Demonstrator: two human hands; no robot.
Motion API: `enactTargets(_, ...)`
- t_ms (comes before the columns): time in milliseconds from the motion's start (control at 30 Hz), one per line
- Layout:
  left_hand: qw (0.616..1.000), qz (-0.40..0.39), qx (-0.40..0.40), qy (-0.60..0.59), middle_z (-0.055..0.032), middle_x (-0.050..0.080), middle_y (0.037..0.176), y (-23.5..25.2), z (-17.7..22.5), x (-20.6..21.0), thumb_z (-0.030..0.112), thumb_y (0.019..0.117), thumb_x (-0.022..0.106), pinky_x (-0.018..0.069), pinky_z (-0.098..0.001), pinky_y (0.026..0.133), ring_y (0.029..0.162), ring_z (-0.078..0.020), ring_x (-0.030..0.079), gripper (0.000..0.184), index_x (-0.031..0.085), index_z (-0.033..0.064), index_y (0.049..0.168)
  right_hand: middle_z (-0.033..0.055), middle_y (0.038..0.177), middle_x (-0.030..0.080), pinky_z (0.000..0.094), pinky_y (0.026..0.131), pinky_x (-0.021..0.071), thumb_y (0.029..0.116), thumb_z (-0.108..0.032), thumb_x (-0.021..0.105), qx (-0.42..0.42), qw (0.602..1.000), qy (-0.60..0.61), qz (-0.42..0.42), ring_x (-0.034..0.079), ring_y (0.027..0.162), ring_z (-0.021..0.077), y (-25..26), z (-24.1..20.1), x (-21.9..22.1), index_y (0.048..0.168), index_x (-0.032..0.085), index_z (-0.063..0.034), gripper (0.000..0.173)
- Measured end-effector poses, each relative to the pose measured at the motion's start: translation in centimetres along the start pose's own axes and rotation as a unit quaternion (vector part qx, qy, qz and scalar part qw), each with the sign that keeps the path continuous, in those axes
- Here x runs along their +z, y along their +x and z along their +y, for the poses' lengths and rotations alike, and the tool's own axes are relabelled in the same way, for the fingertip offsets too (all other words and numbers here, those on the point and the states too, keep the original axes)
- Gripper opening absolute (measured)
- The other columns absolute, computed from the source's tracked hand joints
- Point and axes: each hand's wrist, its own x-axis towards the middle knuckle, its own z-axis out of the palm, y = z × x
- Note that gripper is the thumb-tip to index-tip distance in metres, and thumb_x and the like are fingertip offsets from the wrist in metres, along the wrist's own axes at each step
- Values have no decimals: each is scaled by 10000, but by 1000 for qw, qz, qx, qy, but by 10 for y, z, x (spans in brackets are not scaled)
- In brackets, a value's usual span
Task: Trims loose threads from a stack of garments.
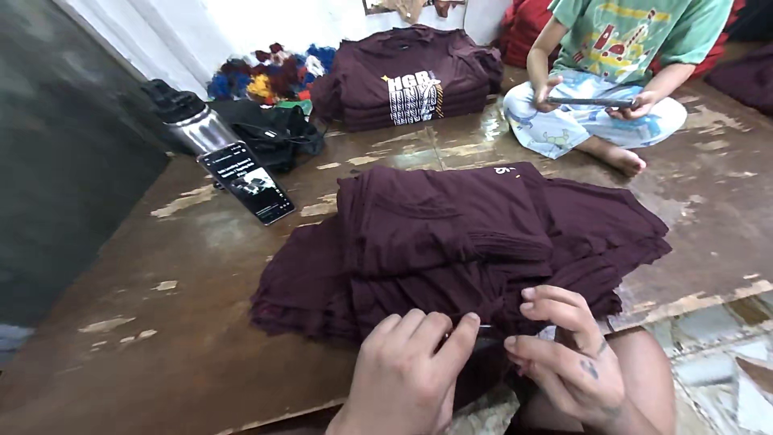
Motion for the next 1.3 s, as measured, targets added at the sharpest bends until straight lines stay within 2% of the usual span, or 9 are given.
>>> enactTargets(100,1000,3,-5,10,-41,731,836,0,-2,4,96,902,548,436,-339,492,610,-205,631,308,781,143,1099,-40,1193,565,287,1137,414,1049,-302,554,1,1000,23,-6,488,1323,115,0,-9,-5,1001,601,-195,126)
enactTargets(200,993,5,-81,-86,-73,726,906,-4,-11,1,222,983,548,548,-324,620,755,-187,693,298,739,95,1174,20,747,523,283,924,516,1083,-420,473,-21,998,53,-8,620,859,136,2,-13,-19,743,487,-148,435)
enactTargets(233,983,17,-120,-137,-85,706,923,-5,-14,1,260,986,569,545,-288,666,788,-158,673,321,712,68,1199,28,718,511,280,875,530,1076,-442,480,-20,999,38,-18,617,798,139,4,-11,-21,743,491,-143,448)
enactTargets(333,956,60,-191,-215,-96,682,945,-5,-17,4,246,965,604,503,-186,718,799,-70,608,362,688,5,1222,80,1133,620,330,1035,470,1042,-338,574,2,997,-24,-74,595,1155,198,12,5,-6,1126,665,-197,188)
enactTargets(467,969,57,-162,-178,-95,693,936,-8,-8,1,249,946,612,549,-263,659,778,-129,656,349,701,45,1215,10,1311,558,349,1161,394,1037,-256,567,-30,999,4,-40,459,1382,180,7,12,13,1107,618,-228,91)
enactTargets(600,992,34,-79,-95,-53,691,879,-15,-3,-7,229,931,614,541,-288,610,744,-160,665,296,728,101,1172,-67,1334,514,303,1188,355,1025,-259,590,-13,1000,-4,-25,391,1426,112,-1,4,7,1067,599,-242,46)
enactTargets(767,998,37,-11,39,-13,698,849,-9,9,-10,153,938,568,422,-324,562,699,-191,603,247,749,162,1106,-79,1375,508,305,1191,363,1015,-247,596,-11,1000,-16,11,384,1443,110,-5,2,8,1010,609,-225,26)
enactTargets(1167,999,34,-24,24,-23,737,900,-10,9,2,157,958,548,441,-327,545,661,-182,621,277,760,174,1136,-75,1349,504,298,1199,341,1018,-238,581,-29,999,-1,16,382,1435,115,-2,-5,6,1056,598,-232,42)
enactTargets(1300,983,22,-126,-130,-75,665,857,-4,-3,7,346,961,589,494,-292,555,668,-151,605,409,685,78,1254,14,926,591,278,924,521,1063,-538,432,25,999,1,-20,632,979,110,-10,0,-17,931,556,-154,424)
